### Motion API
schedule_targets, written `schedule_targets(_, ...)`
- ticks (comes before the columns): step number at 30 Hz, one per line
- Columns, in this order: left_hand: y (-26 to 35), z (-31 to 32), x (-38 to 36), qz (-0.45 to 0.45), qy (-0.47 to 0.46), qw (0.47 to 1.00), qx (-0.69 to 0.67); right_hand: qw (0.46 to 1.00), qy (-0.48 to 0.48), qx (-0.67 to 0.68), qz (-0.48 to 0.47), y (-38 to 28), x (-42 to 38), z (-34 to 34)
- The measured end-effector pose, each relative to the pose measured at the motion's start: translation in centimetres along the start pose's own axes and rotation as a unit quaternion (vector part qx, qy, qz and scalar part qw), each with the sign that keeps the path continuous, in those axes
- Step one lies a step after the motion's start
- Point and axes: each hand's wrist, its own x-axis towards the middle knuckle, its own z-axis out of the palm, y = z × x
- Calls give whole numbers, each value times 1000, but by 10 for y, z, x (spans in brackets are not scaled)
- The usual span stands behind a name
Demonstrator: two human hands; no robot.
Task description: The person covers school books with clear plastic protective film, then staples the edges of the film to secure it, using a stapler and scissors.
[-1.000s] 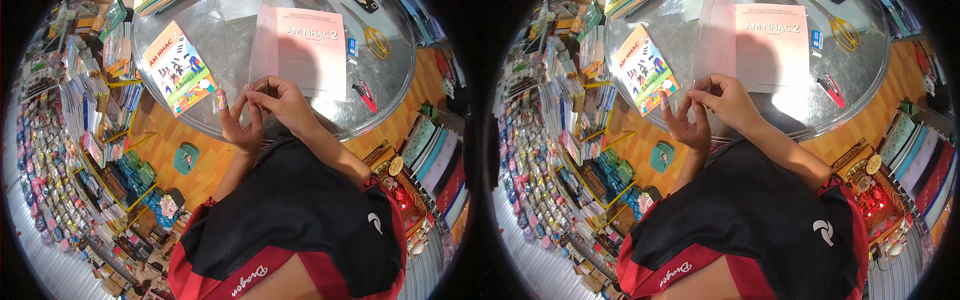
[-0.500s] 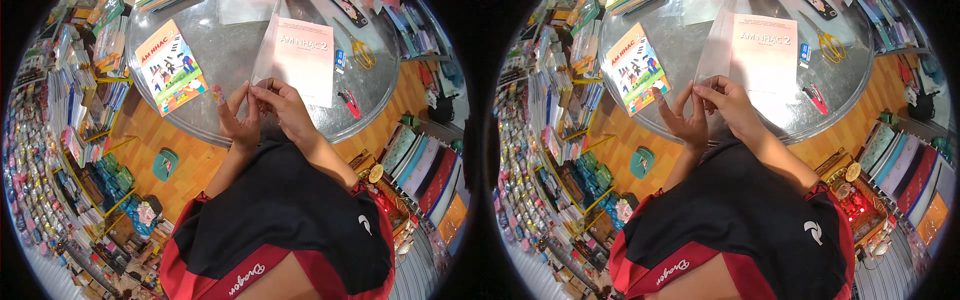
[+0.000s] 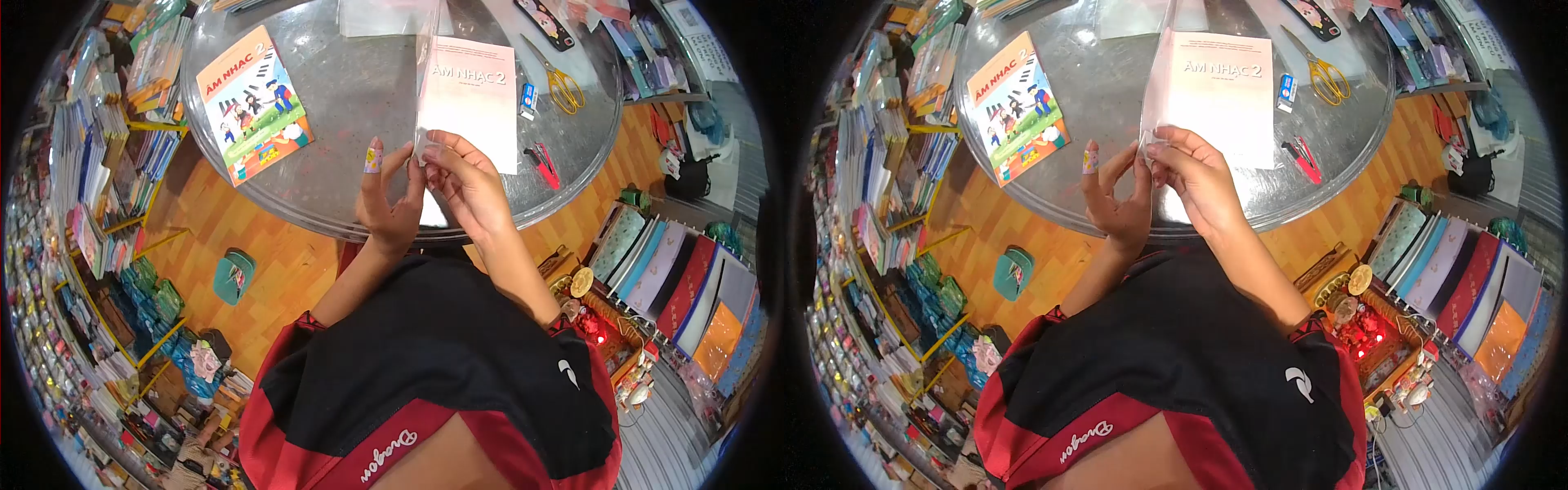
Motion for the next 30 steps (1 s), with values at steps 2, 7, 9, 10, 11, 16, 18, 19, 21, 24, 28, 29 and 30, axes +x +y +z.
schedule_targets(2,7,-1,-7,31,37,999,-2,999,-1,33,36,3,-7,-7)
schedule_targets(7,36,-9,-38,-13,64,997,48,991,-59,-16,123,-3,-29,-20)
schedule_targets(9,47,-14,-51,-18,71,993,88,982,-92,-61,152,-3,-36,-27)
schedule_targets(10,54,-17,-62,-16,81,991,107,979,-111,-61,162,1,-43,-32)
schedule_targets(11,55,-18,-69,-5,98,990,102,976,-139,-66,156,5,-45,-33)
schedule_targets(16,62,-29,-88,6,114,987,116,966,-185,-96,151,15,-55,-29)
schedule_targets(18,68,-27,-90,-18,129,983,130,964,-194,-109,145,18,-56,-30)
schedule_targets(19,69,-27,-91,-17,133,982,134,963,-199,-110,147,18,-56,-29)
schedule_targets(21,69,-27,-93,-40,144,982,119,961,-195,-128,149,19,-56,-29)
schedule_targets(24,65,-26,-96,-38,160,983,80,958,-203,-137,150,21,-53,-31)
schedule_targets(28,62,-27,-93,-50,174,980,81,959,-210,-137,133,25,-53,-26)
schedule_targets(29,61,-28,-92,-53,169,980,87,959,-211,-138,130,27,-53,-25)
schedule_targets(30,60,-29,-91,-56,164,980,92,959,-212,-140,126,28,-53,-24)
